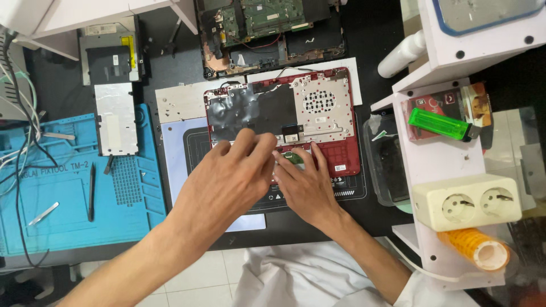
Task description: The person uses a screwdriver to remove screws from the back panel of a red laptop. They then lift the panel to inspect the internal components, including the motherboard and battery area, before placing the panel back down.
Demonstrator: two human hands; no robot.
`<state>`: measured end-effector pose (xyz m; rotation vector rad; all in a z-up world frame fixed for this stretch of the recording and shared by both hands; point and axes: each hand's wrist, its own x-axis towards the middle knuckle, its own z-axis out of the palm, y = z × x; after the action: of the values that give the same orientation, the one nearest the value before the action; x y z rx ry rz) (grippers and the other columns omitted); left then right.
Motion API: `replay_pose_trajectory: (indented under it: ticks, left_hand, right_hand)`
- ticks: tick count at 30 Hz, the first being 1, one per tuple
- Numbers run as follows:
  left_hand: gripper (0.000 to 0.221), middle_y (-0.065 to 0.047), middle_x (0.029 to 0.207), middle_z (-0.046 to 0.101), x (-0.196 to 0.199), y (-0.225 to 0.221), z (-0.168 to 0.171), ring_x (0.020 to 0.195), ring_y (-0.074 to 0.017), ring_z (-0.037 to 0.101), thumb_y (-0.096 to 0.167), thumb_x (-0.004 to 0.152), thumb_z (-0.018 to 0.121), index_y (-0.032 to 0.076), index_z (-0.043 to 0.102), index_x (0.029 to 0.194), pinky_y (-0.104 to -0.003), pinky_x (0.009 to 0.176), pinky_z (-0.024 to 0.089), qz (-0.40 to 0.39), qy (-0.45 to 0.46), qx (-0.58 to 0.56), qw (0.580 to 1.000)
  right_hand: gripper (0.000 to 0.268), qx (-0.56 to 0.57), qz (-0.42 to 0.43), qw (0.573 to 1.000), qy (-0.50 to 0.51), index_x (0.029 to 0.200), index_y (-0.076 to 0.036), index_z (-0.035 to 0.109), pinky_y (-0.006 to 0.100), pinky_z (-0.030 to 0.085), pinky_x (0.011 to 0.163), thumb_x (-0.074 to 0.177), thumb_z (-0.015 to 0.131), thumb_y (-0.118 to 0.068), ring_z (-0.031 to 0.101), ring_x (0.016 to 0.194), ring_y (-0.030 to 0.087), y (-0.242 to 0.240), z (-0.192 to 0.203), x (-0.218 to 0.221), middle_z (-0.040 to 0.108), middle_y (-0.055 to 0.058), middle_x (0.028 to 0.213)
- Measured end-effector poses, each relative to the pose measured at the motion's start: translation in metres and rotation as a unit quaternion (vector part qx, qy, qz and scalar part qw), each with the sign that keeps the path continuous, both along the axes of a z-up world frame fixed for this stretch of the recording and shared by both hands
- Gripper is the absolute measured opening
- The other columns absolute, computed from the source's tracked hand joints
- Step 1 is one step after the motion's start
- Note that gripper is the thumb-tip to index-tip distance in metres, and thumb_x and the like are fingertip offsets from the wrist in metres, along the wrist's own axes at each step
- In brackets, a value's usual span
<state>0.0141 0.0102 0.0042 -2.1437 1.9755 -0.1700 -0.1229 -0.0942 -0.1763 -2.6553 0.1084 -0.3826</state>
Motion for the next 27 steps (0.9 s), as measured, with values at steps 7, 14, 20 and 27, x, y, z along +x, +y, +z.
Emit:
replay_pose_trajectory:
  ticks: [7, 14, 20, 27]
  left_hand:
    - [0.016, -0.004, 0.098, 0.051, -0.013, 0.004, -0.003, 0.091, -0.0159, 0.055, 0.013, 0.078, 0.069, 0.002, 0.068, 0.089, -0.024, 0.063, 0.055, 0.066, -0.047, 0.082, 0.993]
    - [0.013, -0.004, 0.100, 0.052, -0.017, -0.004, -0.003, 0.091, -0.0164, 0.055, 0.015, 0.080, 0.069, 0.002, 0.068, 0.084, -0.024, 0.058, 0.053, 0.081, -0.040, 0.098, 0.991]
    - [0.018, -0.003, 0.096, 0.054, -0.008, 0.001, -0.007, 0.092, -0.0162, 0.057, 0.014, 0.076, 0.070, 0.004, 0.068, 0.091, -0.028, 0.067, 0.052, 0.034, -0.043, 0.019, 0.998]
    - [0.023, -0.004, 0.102, 0.061, 0.014, 0.053, 0.001, 0.096, -0.0225, 0.059, 0.013, 0.077, 0.072, 0.009, 0.071, 0.100, -0.037, 0.076, 0.048, 0.139, 0.023, -0.098, 0.985]
  right_hand:
    - [0.027, -0.025, 0.004, 1.000, 0.017, 0.116, -0.004, 0.069, 0.062, 0.028, 0.119, 0.092, 0.068, -0.016, 0.049, 0.133, 0.033, 0.005, -0.001, -0.004, 0.061, 0.003, 0.137]
    - [0.040, -0.020, 0.003, 1.000, 0.004, 0.125, -0.002, 0.068, 0.062, 0.026, 0.117, 0.089, 0.068, -0.020, 0.046, 0.133, 0.035, 0.007, 0.000, -0.006, 0.061, 0.007, 0.140]
    - [0.031, 0.005, -0.012, 1.000, 0.006, 0.120, -0.007, 0.069, 0.060, 0.027, 0.119, 0.095, 0.069, -0.024, 0.048, 0.135, 0.033, 0.006, 0.002, -0.006, 0.063, 0.004, 0.138]
    - [0.042, 0.136, -0.066, 0.985, -0.081, 0.125, -0.003, 0.066, 0.054, 0.037, 0.117, 0.089, 0.078, -0.021, 0.060, 0.126, 0.030, 0.001, 0.009, -0.002, 0.067, 0.009, 0.134]
